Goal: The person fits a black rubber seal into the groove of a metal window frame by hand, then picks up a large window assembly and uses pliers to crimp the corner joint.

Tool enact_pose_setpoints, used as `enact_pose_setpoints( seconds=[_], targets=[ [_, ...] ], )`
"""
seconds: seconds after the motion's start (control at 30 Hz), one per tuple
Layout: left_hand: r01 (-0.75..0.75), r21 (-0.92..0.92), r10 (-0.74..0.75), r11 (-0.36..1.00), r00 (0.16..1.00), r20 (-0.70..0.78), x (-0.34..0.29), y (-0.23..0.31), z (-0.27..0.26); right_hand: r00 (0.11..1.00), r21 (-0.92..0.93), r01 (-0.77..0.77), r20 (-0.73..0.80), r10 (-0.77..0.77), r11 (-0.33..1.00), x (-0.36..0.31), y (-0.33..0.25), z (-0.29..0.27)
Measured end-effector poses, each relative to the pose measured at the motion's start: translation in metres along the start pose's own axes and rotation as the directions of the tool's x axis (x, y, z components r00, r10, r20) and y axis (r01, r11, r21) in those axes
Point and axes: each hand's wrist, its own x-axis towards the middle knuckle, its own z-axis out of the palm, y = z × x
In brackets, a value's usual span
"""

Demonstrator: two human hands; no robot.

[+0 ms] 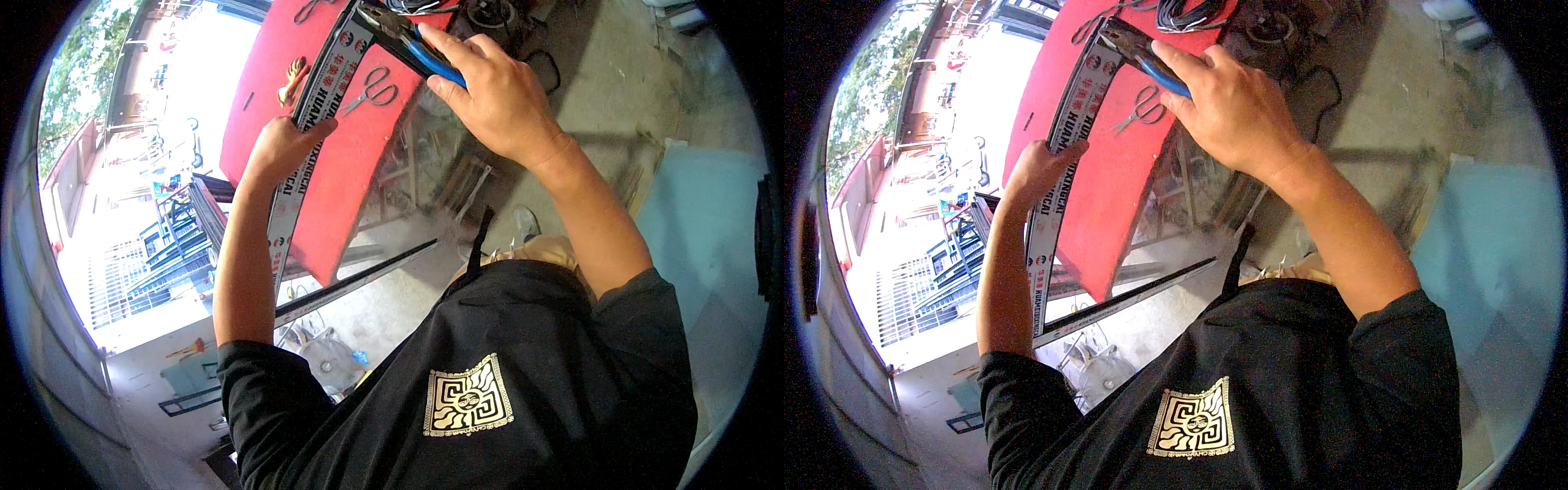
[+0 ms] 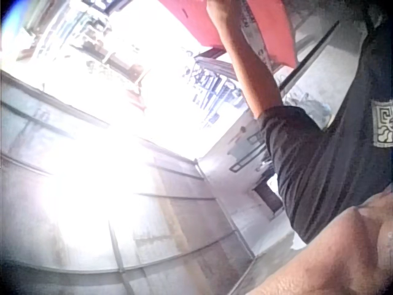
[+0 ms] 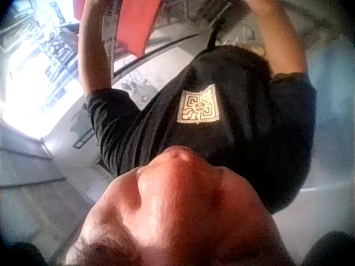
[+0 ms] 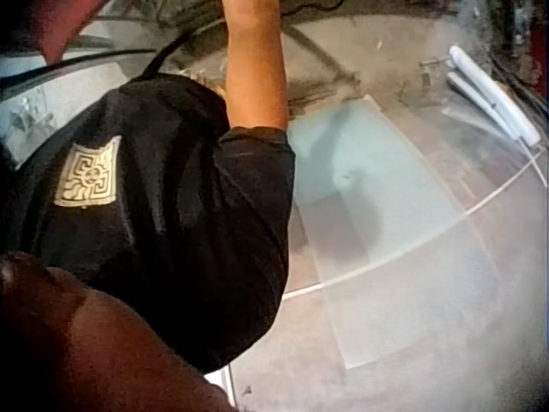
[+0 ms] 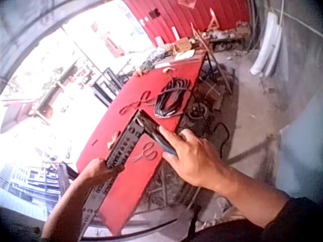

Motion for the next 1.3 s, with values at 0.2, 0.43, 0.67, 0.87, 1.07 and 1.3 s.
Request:
enact_pose_setpoints(
  seconds=[0.2,0.43,0.67,0.87,1.07,1.3],
  targets=[
    [-0.012,-0.092,0.015,0.996,0.999,0.035,-0.002,0.004,0.0,0.998,0.019,0.008,-0.061,-0.007,1.0,-0.003,0.004,0.003],
    [-0.106,-0.074,0.101,0.992,0.993,-0.069,-0.003,0.001,0.004,0.998,-0.068,0.067,-0.012,-0.068,0.995,0.022,-0.002,-0.009],
    [-0.169,-0.047,0.146,0.984,0.938,-0.314,-0.012,0.006,0.011,0.972,-0.33,0.197,-0.053,-0.227,0.923,0.095,-0.032,-0.035],
    [-0.063,0.14,0.106,0.988,0.938,-0.329,-0.014,0.014,0.016,0.882,-0.406,0.411,0.403,-0.244,0.816,0.124,-0.002,-0.011],
    [-0.117,0.124,0.154,0.985,0.922,-0.355,-0.013,0.012,0.017,0.919,-0.433,0.373,0.05,-0.392,0.82,0.124,-0.005,0.008],
    [-0.299,0.147,0.333,0.943,0.844,-0.42,-0.018,0.01,0.022,0.911,-0.325,0.409,0.092,-0.402,0.853,0.127,-0.001,0.011]
  ],
)
